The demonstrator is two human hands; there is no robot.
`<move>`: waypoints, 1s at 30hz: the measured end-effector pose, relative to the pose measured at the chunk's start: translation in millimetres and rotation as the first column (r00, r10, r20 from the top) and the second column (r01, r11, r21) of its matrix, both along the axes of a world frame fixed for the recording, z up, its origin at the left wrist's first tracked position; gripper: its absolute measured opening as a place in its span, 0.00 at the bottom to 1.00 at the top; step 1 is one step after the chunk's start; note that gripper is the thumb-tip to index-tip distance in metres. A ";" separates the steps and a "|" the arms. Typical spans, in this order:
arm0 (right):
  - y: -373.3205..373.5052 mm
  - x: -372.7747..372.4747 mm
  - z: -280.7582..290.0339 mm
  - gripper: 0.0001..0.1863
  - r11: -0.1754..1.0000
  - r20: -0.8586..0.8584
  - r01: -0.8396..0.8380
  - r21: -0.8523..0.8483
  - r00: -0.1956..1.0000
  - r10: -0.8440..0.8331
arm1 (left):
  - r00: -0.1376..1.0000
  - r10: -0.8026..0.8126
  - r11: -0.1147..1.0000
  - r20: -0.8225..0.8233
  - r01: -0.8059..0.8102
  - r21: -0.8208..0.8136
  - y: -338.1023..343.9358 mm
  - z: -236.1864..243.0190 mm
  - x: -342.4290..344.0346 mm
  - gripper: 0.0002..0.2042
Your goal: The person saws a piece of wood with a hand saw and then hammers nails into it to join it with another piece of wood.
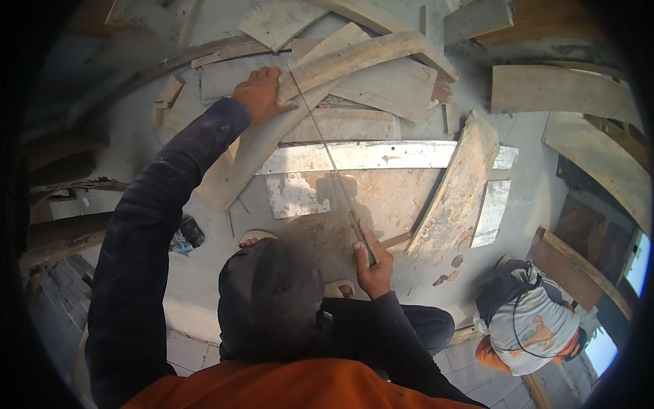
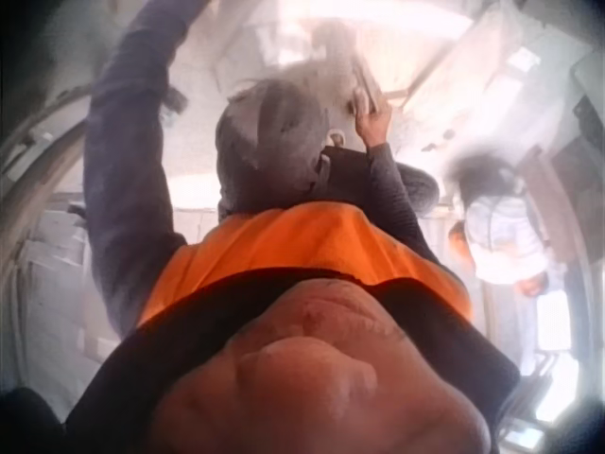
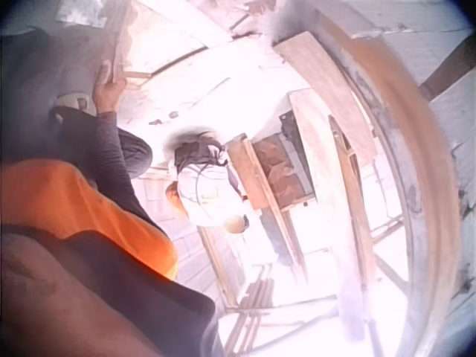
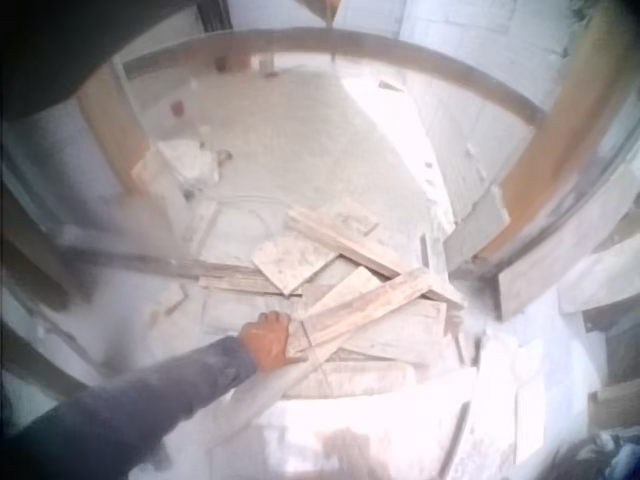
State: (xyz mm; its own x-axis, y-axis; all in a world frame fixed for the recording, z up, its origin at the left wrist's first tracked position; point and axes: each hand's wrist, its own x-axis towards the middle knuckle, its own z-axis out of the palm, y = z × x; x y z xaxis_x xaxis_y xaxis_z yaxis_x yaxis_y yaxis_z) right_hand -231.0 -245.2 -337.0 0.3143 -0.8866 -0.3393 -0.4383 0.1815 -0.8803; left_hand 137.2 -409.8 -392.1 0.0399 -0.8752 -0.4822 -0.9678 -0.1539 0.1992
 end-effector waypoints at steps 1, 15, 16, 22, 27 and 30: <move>-4.8 2.5 -1.6 0.27 0.999 0.054 -0.001 -0.032 0.999 0.003 | 1.000 -0.001 1.000 -0.012 0.000 -0.022 0.1 -1.2 1.1 0.43; -1.3 11.6 4.2 0.25 1.000 -0.003 -0.020 -0.006 1.000 0.020 | 0.997 -0.070 0.995 -0.018 0.069 -0.068 2.6 -1.6 3.2 0.40; -21.6 27.1 -4.7 0.25 1.000 0.002 -0.026 0.002 1.000 0.026 | 0.997 -0.073 0.995 -0.026 0.071 -0.067 3.3 -1.9 3.0 0.41; -72.9 83.8 -18.0 0.26 0.997 0.079 -0.012 -0.073 0.997 0.018 | 0.999 -0.054 0.998 0.006 0.054 -0.022 -0.4 6.2 -1.4 0.41; 2.7 -4.1 12.7 0.27 0.997 -0.018 -0.064 -0.052 0.998 0.063 | 0.998 -0.058 0.998 0.023 0.059 -0.014 -0.8 2.4 -0.3 0.43; -52.7 54.2 -10.2 0.26 0.997 0.051 -0.050 -0.051 0.997 0.053 | 0.998 -0.056 0.997 0.013 0.057 -0.045 2.1 1.8 -0.8 0.41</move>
State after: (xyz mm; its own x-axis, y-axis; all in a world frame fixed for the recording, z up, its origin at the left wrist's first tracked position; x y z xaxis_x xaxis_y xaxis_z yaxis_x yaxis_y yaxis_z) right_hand -176.8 -297.9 -347.2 0.3761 -0.8842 -0.2769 -0.3991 0.1152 -0.9097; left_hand 136.4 -407.7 -390.3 -0.0049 -0.8973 -0.4414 -0.9771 -0.0897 0.1931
